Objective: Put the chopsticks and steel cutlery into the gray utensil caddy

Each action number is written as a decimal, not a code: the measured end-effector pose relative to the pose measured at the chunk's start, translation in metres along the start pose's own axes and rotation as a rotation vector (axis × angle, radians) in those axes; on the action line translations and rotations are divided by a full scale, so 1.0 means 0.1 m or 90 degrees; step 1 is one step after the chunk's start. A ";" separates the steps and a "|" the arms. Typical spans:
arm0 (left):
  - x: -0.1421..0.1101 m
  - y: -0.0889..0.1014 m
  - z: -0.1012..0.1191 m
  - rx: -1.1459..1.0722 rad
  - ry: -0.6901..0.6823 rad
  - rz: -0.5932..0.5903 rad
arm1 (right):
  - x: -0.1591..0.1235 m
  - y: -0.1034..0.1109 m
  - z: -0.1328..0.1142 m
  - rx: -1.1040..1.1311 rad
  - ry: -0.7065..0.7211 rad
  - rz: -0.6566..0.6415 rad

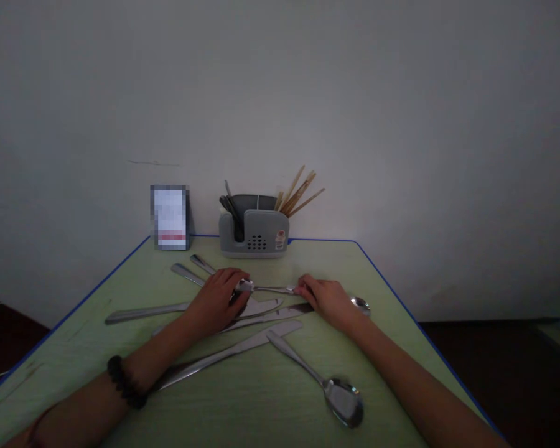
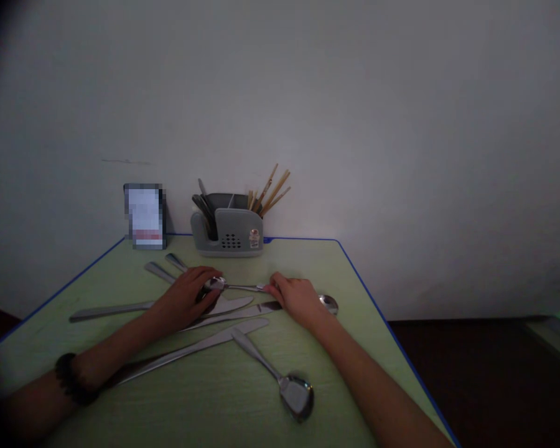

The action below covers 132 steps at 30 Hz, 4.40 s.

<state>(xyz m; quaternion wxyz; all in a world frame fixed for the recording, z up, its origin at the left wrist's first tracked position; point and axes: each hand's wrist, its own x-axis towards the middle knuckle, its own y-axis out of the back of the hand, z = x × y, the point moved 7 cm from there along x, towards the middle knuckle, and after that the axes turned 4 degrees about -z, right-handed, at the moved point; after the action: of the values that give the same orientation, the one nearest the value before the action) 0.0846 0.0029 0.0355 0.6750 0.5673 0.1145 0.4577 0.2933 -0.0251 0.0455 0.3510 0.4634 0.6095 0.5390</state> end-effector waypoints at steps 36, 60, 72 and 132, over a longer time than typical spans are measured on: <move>-0.10 0.43 -0.40 -0.417 0.320 0.295 | 0.42 -0.20 -0.20 0.901 -0.058 0.046; 0.01 0.30 -0.17 -0.380 0.088 0.207 | 0.41 -0.25 -0.11 1.157 -0.073 0.038; 0.16 0.73 -0.16 -0.245 0.137 0.176 | 0.37 0.42 -0.32 0.988 0.079 0.081; 0.48 1.35 0.05 -0.604 0.109 0.177 | 0.58 0.59 -0.96 0.522 0.147 -0.129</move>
<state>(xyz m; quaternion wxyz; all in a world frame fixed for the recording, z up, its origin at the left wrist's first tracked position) 0.0487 0.0268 0.1717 0.7797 0.1680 -0.1280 0.5895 0.1966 -0.0030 0.1246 0.1189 0.4388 0.8508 0.2634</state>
